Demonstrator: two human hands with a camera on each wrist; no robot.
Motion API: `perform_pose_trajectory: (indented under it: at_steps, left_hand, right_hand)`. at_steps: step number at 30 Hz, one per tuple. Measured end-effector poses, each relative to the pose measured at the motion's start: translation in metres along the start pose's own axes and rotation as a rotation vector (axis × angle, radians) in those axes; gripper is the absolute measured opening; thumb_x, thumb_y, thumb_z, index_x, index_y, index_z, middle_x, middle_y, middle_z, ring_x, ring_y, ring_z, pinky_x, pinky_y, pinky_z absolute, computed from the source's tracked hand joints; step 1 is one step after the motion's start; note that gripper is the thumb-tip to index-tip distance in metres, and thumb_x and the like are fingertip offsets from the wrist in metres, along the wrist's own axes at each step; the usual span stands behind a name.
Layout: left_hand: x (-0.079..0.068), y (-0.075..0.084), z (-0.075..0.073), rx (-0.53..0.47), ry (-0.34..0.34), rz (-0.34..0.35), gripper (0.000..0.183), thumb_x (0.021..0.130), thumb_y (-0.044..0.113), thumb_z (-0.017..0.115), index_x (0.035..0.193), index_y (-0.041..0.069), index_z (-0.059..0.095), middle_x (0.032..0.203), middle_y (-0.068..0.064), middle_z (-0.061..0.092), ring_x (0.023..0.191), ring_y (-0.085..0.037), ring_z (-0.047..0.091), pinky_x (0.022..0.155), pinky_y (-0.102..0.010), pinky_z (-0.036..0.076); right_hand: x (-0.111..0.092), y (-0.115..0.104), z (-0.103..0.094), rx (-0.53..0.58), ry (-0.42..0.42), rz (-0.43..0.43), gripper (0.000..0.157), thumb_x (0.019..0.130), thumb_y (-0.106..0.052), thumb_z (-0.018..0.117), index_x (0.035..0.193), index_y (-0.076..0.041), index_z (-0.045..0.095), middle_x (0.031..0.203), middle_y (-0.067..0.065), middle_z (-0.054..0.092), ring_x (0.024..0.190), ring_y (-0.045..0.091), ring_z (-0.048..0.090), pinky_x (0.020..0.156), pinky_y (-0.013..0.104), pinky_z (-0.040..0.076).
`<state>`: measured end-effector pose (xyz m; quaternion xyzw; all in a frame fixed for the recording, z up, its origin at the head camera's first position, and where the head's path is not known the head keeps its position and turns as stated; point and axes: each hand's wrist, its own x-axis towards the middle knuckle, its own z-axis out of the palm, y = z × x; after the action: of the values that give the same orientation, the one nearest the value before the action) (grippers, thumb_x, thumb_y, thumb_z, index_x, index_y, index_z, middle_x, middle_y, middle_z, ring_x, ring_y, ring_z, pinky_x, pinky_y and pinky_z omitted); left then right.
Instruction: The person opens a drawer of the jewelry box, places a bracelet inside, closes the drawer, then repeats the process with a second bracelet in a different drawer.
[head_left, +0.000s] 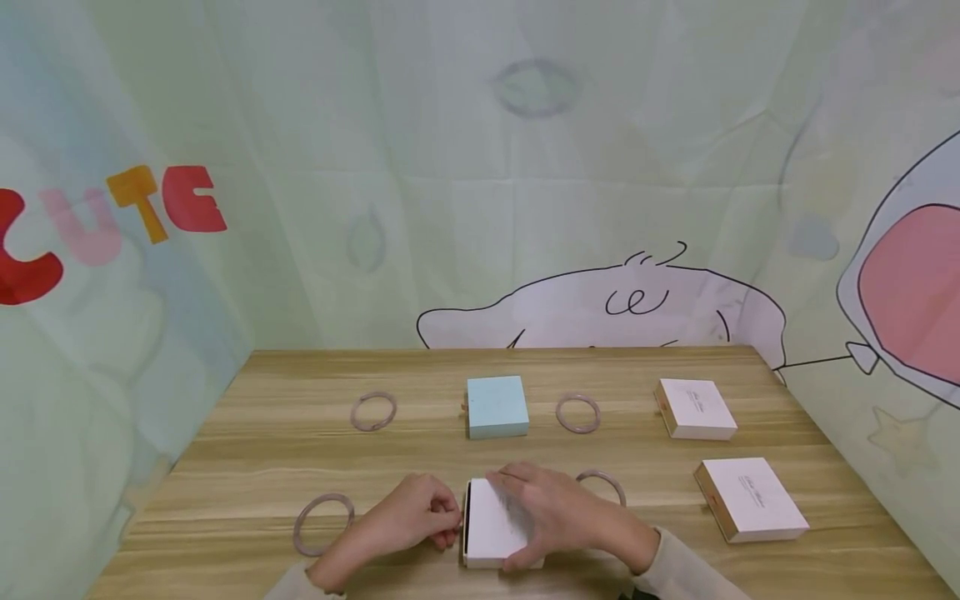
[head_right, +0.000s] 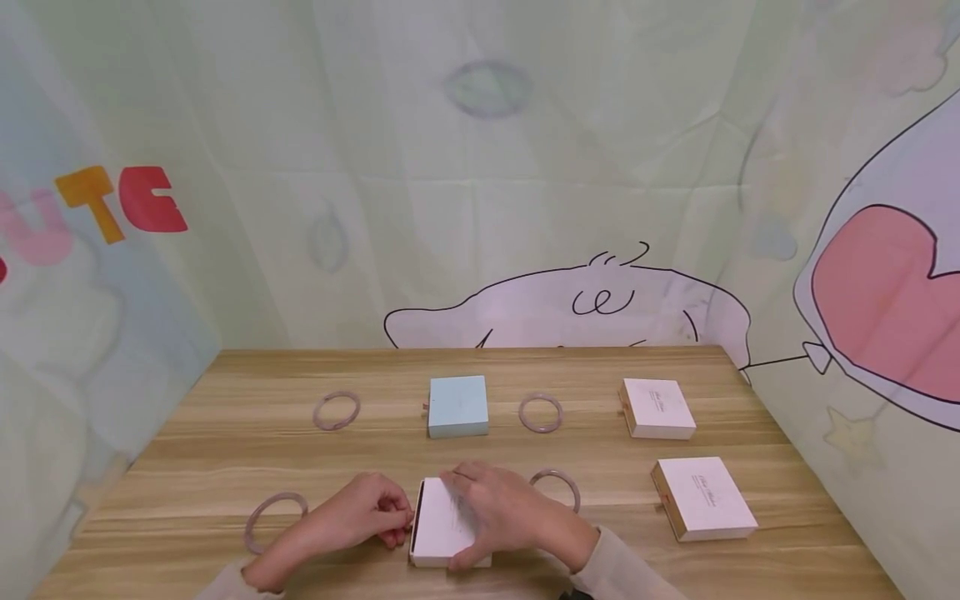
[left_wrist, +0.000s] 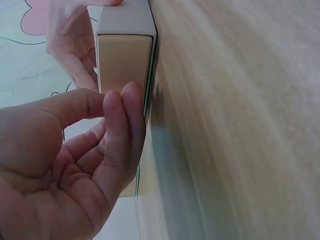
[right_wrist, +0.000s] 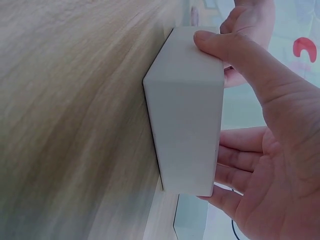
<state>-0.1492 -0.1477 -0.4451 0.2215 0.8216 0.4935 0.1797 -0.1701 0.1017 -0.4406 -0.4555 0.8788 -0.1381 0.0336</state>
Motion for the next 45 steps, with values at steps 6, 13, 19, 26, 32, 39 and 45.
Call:
perform_pose_trajectory:
  at_steps: [6, 13, 19, 26, 32, 39, 45]
  left_hand:
    - [-0.001, -0.001, 0.0, -0.005, 0.001, 0.0, 0.016, 0.089, -0.003, 0.059, 0.076, 0.0, 0.069, 0.065, -0.005, 0.067, 0.056, -0.018, 0.066, 0.055, -0.028, 0.055]
    - [-0.003, 0.0, -0.001, -0.002, 0.001, -0.002, 0.016, 0.089, -0.003, 0.06, 0.076, -0.001, 0.069, 0.065, -0.005, 0.067, 0.056, -0.018, 0.066, 0.055, -0.029, 0.056]
    - [-0.004, 0.001, -0.002, 0.004, 0.002, -0.01, 0.015, 0.089, -0.002, 0.06, 0.076, -0.001, 0.069, 0.065, -0.005, 0.067, 0.057, -0.019, 0.066, 0.056, -0.029, 0.056]
    - [-0.005, -0.001, -0.003, -0.012, 0.006, -0.017, 0.016, 0.089, -0.002, 0.06, 0.076, -0.001, 0.069, 0.065, -0.006, 0.067, 0.057, -0.02, 0.066, 0.056, -0.03, 0.056]
    - [-0.006, -0.003, -0.004, -0.017, -0.001, -0.012, 0.017, 0.091, -0.001, 0.06, 0.077, -0.001, 0.069, 0.066, -0.006, 0.068, 0.057, -0.018, 0.066, 0.056, -0.03, 0.056]
    - [-0.008, -0.001, -0.005, -0.015, -0.002, -0.017, 0.017, 0.092, -0.001, 0.061, 0.077, -0.001, 0.069, 0.066, -0.006, 0.068, 0.058, -0.019, 0.066, 0.057, -0.03, 0.056]
    - [-0.01, 0.001, -0.005, -0.01, -0.001, -0.023, 0.016, 0.092, 0.0, 0.061, 0.078, -0.001, 0.07, 0.067, -0.006, 0.068, 0.058, -0.02, 0.067, 0.058, -0.03, 0.056]
  right_hand:
    - [0.0, 0.0, 0.0, 0.008, -0.007, 0.0, 0.101, 0.071, -0.06, 0.082, 0.145, -0.001, 0.047, 0.136, 0.008, 0.055, 0.119, 0.016, 0.054, 0.094, 0.027, 0.048]
    - [-0.001, 0.0, 0.0, 0.008, 0.001, -0.008, 0.101, 0.071, -0.06, 0.082, 0.145, -0.001, 0.047, 0.135, 0.008, 0.055, 0.118, 0.016, 0.054, 0.094, 0.027, 0.048]
    - [-0.001, 0.0, -0.001, 0.026, -0.005, 0.0, 0.102, 0.071, -0.06, 0.082, 0.146, -0.001, 0.046, 0.136, 0.008, 0.054, 0.118, 0.016, 0.055, 0.094, 0.027, 0.048]
    - [-0.001, 0.0, -0.002, 0.028, -0.005, 0.003, 0.102, 0.071, -0.059, 0.082, 0.146, -0.001, 0.046, 0.136, 0.008, 0.055, 0.118, 0.016, 0.054, 0.094, 0.026, 0.048]
    - [-0.001, 0.0, -0.001, 0.026, -0.003, -0.01, 0.102, 0.071, -0.059, 0.083, 0.146, -0.001, 0.046, 0.135, 0.008, 0.055, 0.119, 0.016, 0.054, 0.095, 0.027, 0.047]
    - [-0.002, 0.001, -0.001, 0.024, -0.007, -0.012, 0.103, 0.07, -0.059, 0.083, 0.146, -0.001, 0.045, 0.136, 0.008, 0.055, 0.121, 0.017, 0.053, 0.097, 0.027, 0.046]
    - [-0.002, 0.0, -0.002, 0.043, -0.008, -0.013, 0.102, 0.07, -0.058, 0.083, 0.145, 0.0, 0.046, 0.136, 0.008, 0.055, 0.12, 0.016, 0.054, 0.096, 0.027, 0.047]
